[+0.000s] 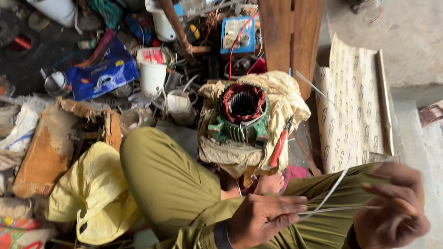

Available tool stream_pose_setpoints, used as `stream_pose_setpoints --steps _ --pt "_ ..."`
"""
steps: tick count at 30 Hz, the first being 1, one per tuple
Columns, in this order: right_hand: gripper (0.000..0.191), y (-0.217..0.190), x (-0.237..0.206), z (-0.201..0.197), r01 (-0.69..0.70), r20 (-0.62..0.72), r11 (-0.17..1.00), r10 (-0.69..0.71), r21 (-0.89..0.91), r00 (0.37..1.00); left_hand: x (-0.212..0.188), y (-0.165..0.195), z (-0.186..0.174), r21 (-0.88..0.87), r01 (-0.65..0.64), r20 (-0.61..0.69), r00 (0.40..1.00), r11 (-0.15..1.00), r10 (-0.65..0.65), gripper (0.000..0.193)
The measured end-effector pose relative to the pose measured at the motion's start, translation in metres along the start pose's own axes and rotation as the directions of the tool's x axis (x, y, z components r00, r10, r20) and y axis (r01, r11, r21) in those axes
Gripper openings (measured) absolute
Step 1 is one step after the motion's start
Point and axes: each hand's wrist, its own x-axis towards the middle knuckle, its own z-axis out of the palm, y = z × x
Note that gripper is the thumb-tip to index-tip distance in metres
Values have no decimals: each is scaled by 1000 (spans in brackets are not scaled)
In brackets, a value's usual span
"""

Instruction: The person sits cross-legged on the floor and works on a motor stator, using pliers to strip and cut wires, then inserting and securing wires into the stator slots. The person uses a wooden stick to push wires into place and continues adjusting the connections.

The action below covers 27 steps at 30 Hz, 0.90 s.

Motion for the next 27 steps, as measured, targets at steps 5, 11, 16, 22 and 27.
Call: stream_pose_setpoints --steps 5,11,16,22,27 --pt "58 30 -67 -17 -252 -1 907 269 339 963 -16 -21 -1 49 147 16 989 988 -148 20" --pt "72 61 -113 1 -426 205 892 392 155 897 -6 -41 5 108 66 58 996 992 -73 36" --pt "62 86 -122 28 -480 207 876 460 55 863 1 -63 11 -98 211 1 977 973 -212 30" --pt "35 94 -133 58 -615 191 785 593 80 782 -2 -83 13 -300 245 -201 929 922 -312 28" --pt "35 101 -147 62 -621 224 782 595 61 772 -3 -103 10 -567 298 -117 894 768 -433 31"
